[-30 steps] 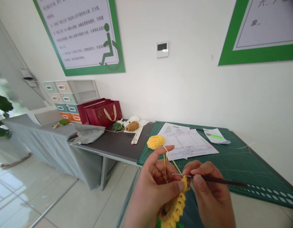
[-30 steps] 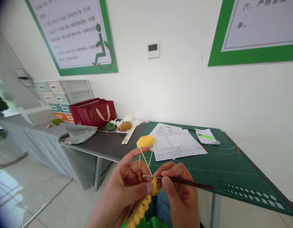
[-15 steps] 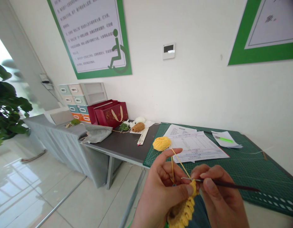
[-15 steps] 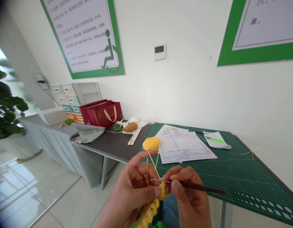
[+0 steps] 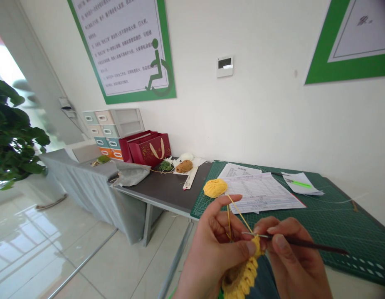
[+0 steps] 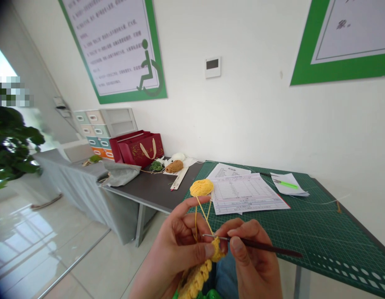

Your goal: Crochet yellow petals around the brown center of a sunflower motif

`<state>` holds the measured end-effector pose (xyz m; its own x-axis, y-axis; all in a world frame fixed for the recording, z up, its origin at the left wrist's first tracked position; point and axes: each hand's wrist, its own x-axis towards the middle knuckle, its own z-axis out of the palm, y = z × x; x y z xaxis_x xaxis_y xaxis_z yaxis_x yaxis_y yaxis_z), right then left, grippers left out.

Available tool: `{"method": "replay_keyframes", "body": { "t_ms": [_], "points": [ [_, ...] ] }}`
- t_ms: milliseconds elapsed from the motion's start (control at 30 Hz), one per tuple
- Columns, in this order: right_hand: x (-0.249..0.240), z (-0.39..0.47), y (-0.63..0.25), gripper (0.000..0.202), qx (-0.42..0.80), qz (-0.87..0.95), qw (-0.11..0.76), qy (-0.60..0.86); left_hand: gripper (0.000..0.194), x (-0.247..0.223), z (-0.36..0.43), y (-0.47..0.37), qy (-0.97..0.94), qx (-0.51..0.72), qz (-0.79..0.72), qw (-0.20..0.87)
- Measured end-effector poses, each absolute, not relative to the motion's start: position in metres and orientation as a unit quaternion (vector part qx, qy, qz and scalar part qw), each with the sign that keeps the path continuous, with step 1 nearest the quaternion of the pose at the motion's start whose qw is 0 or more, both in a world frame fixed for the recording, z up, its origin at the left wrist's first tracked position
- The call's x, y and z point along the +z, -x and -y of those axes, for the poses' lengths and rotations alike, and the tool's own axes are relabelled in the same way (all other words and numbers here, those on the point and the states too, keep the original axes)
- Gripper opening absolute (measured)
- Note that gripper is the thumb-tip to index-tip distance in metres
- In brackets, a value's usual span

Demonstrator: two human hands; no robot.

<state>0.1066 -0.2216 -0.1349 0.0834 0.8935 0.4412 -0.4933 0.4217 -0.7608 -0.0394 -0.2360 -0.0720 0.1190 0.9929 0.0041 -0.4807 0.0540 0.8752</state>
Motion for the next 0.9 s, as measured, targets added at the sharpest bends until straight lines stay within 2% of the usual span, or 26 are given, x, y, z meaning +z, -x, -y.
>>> {"method": "replay_keyframes", "body": {
  "t_ms": [433,500,700,833,900],
  "points": [
    [-0.128,0.223,-0.105,0.005,0.419,0.499,0.726,0.22,0.078,-0.076,0.237,0.039,-0.377,0.588,-0.326,0.637],
    [-0.131,0.223,-0.107,0.004,0.37,0.534,0.725,0.228,0.078,-0.077,0.237,0.038,-0.378,0.594,-0.329,0.63],
    [-0.13,0.225,-0.113,0.02,0.236,0.58,0.737,0.253,0.08,-0.077,0.236,0.036,-0.379,0.59,-0.325,0.634],
    [-0.13,0.228,-0.112,0.037,0.039,0.637,0.72,0.273,0.079,-0.078,0.236,0.034,-0.37,0.592,-0.319,0.641],
    [-0.133,0.227,-0.108,0.041,-0.022,0.633,0.724,0.273,0.075,-0.079,0.235,0.033,-0.351,0.581,-0.3,0.67]
  ]
}}
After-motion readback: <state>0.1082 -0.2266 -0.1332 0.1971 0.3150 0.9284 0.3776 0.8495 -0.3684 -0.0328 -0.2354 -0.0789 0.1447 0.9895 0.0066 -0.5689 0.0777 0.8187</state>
